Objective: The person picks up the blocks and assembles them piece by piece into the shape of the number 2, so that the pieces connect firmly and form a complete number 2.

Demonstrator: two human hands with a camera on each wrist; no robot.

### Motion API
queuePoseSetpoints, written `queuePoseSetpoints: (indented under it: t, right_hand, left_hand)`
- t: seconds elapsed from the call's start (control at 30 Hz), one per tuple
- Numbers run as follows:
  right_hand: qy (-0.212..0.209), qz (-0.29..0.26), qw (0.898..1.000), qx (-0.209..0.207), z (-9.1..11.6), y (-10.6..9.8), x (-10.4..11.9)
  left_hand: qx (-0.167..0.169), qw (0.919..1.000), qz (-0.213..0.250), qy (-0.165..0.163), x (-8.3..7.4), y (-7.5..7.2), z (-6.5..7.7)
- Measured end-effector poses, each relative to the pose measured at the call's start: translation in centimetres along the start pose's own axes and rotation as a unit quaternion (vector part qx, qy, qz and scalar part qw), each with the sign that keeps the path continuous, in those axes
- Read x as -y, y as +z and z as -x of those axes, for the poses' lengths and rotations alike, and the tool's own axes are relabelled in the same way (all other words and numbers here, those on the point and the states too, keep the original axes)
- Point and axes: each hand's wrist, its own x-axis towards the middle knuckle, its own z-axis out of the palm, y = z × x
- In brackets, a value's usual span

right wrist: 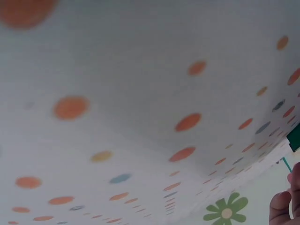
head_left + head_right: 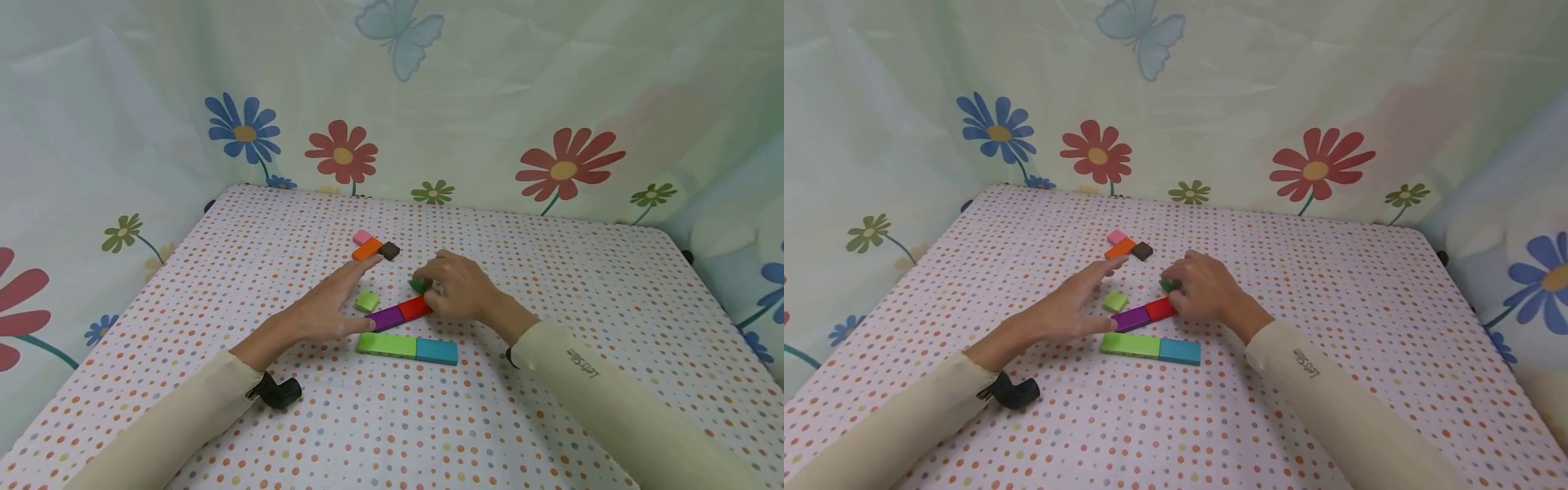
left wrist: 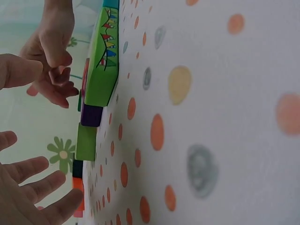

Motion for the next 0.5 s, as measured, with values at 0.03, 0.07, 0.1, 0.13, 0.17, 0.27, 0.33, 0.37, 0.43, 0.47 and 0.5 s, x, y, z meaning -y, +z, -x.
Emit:
queuePoseSetpoints:
  t: [0.03, 0.07, 0.1, 0.13, 0.17, 0.27, 0.33, 0.37, 0.43, 0.47, 0.5]
  right_hand:
    - [0.003, 0.002, 1.000, 0.000, -0.1, 0.0, 0.1]
    - [0.006, 0.003, 1.000, 0.001, -0.2, 0.0, 0.1]
    - [0.009, 0.003, 1.000, 0.002, -0.3, 0.0, 0.2]
    - [0.013, 0.006, 1.000, 0.002, -0.5, 0.0, 0.3]
    - [0.016, 0.006, 1.000, 0.003, -0.6, 0.0, 0.4]
    - [0.025, 0.006, 1.000, 0.010, -1.2, 0.1, 0.6]
    - [0.029, 0.002, 0.999, 0.019, -1.7, 0.3, 0.8]
    - [0.030, -0.004, 0.999, 0.026, -1.9, 0.3, 1.0]
    - [0.028, -0.012, 0.999, 0.040, -2.4, 0.5, 1.3]
    - [0.026, -0.017, 0.998, 0.046, -2.6, 0.5, 1.5]
    - [0.024, -0.022, 0.998, 0.051, -2.7, 0.7, 1.7]
  left_hand:
    - [-0.001, 1.0000, -0.002, -0.003, 0.0, 0.0, -0.1]
    - [-0.001, 1.0000, -0.003, -0.005, 0.0, -0.1, -0.1]
    - [-0.003, 1.0000, -0.003, -0.006, 0.1, -0.2, -0.2]
    - [-0.003, 1.0000, -0.003, -0.008, 0.1, -0.2, -0.2]
    - [-0.004, 0.9999, -0.004, -0.009, 0.1, -0.3, -0.3]
    - [-0.008, 0.9999, -0.003, -0.007, 0.3, -0.4, -0.5]
    - [-0.009, 0.9999, -0.006, -0.003, 0.4, -0.5, -0.6]
    - [-0.011, 0.9999, -0.008, -0.001, 0.4, -0.6, -0.7]
    - [-0.014, 0.9999, -0.009, 0.002, 0.6, -0.7, -0.8]
    - [-0.015, 0.9998, -0.009, 0.002, 0.6, -0.8, -0.8]
    - [-0.016, 0.9998, -0.007, 0.002, 0.7, -0.8, -0.8]
